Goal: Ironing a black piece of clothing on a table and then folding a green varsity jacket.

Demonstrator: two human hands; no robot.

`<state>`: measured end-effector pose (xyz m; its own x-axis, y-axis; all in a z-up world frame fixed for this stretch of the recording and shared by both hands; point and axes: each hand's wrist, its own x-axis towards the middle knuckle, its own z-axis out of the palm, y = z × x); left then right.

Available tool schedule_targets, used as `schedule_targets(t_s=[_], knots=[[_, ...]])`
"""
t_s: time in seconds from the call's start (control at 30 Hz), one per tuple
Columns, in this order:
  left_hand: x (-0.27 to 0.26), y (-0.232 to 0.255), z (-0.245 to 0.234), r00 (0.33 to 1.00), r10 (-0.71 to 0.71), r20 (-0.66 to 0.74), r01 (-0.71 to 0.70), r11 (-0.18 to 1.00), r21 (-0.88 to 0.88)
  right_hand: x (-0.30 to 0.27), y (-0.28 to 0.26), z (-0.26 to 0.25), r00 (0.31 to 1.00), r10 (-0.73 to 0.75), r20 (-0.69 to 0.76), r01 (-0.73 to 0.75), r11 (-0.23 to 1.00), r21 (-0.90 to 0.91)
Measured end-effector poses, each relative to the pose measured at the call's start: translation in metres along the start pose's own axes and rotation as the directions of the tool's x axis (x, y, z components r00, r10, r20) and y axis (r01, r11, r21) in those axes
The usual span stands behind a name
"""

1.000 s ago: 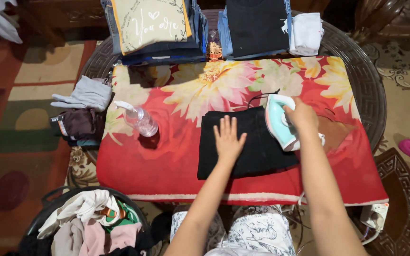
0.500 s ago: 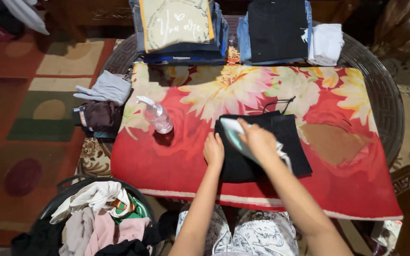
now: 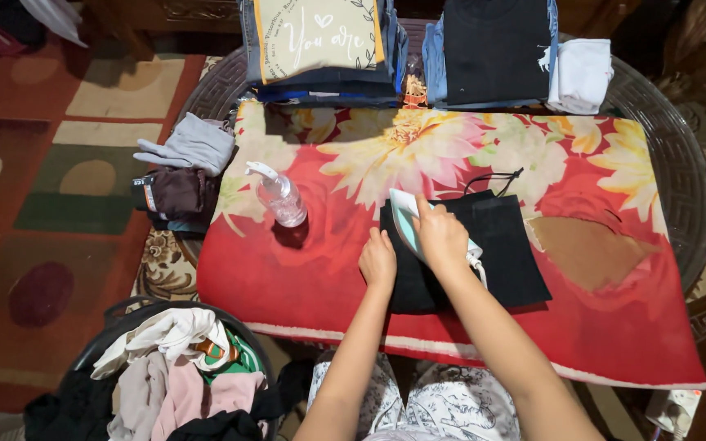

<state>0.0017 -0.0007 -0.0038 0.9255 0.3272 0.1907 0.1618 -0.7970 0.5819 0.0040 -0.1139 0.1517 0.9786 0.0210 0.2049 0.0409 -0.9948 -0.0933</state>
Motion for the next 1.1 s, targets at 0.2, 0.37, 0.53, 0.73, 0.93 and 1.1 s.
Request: schedule_targets(t_s=[0.2,0.37,0.53,0.73,0.93,1.1], knots=[[-0.02,-0.002,-0.039,0.988,-0.066,0.141,0.073,0.996,-0.048,0.027,0.027,-0.011,0.985,0.035,0.169,-0.071,0.974,0.214],[-0.063,-0.014,-0.084,0.985,-0.036,0.169,0.044,0.998,-0.043,-0.004,0.03,-0.057,0.994,-0.037,0.104,0.003,0.952,0.305],[-0.077,-0.02,-0.083,0.992,0.022,0.122,-0.023,1.0,0.011,-0.042,-0.005,-0.048,0.988,-0.072,0.135,0.048,0.983,0.176],[-0.076,-0.029,-0.072,0.99,0.134,0.032,-0.136,0.988,0.07,-0.047,-0.023,-0.013,0.989,-0.139,0.042,0.138,0.99,0.03],[-0.077,-0.03,-0.068,0.987,0.155,0.029,-0.157,0.985,0.068,-0.041,-0.032,-0.006,0.996,-0.092,0.023,0.091,0.996,0.019],[-0.078,-0.034,-0.061,0.984,0.179,-0.007,-0.177,0.981,0.081,-0.036,-0.031,-0.001,0.996,-0.082,0.028,0.081,0.996,0.023]])
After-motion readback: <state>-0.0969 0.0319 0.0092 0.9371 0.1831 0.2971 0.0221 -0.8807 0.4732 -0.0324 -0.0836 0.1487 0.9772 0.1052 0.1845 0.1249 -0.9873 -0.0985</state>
